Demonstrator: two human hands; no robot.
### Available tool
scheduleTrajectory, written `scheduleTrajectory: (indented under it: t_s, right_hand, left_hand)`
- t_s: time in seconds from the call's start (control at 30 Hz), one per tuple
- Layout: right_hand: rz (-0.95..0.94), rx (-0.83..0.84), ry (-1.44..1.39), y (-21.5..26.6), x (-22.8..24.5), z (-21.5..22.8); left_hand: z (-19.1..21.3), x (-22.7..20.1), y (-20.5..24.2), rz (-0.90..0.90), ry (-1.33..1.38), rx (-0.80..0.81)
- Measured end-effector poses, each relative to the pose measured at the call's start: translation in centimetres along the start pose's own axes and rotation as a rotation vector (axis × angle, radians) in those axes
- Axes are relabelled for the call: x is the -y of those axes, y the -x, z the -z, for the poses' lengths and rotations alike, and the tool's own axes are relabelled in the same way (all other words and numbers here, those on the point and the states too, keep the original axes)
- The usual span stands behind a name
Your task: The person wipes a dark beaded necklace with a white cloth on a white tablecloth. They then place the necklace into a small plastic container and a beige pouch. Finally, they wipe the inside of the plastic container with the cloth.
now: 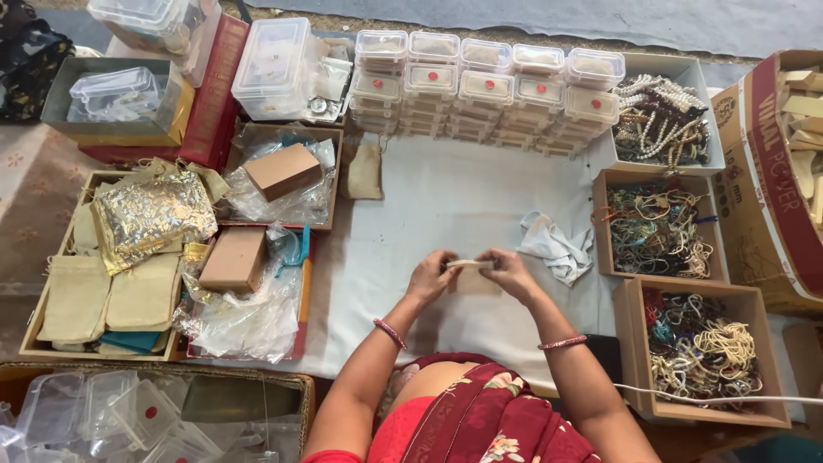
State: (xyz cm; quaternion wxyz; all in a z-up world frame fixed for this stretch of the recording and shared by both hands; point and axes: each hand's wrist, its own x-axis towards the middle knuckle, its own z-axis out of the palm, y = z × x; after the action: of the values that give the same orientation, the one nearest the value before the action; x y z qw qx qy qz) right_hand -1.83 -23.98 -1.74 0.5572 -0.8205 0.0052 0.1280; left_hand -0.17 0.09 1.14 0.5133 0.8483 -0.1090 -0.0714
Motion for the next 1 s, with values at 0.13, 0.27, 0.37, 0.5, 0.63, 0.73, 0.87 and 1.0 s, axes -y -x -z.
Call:
scheduleTrajectory:
  t_s: [0.13,0.27,0.37,0.5,0.63,0.73,0.87,1.0]
  right_hand:
    - [0.082,0.125,0.051,2.1,5.6,0.0]
    - [0.053,0.228,0.355,3.7,7.9,0.6]
    - [-0.085,0.187,0.556,4.7,6.3,1.4]
    - [0.008,-0.355,0.870,6.8,0.8,2.3]
    - [0.219,-0.535,1.012,8.5,-2.7,1.3]
    - [0.198,-0.438,1.025,8.4,-3.4,0.8]
    - [0.219,-0.498,0.911,7.3,-0.7,0.4]
    - [0.321,-0.699,0.895,3.4,-3.8,1.0]
  left_hand:
    - [-0.2,-1.5,0.2,-0.203,-0.100,0.085]
    - [-0.3,-3.8,0.6,-0.264,-0.076,0.230]
    - [-0.8,-4.1,1.3,-0.177,-0.112,0.306]
    - [0.1,-4.9,2.2,-0.233,-0.206,0.170]
    - [2.3,-4.3,3.1,-0.248,-0.298,0.153]
    - [4.6,-4.1,4.3,-0.237,-0.310,0.138]
    - [9.5,-3.1,6.6,-0.196,-0.218,-0.076]
    - [16.9,-1.2,10.5,-0.102,-0.218,-0.494]
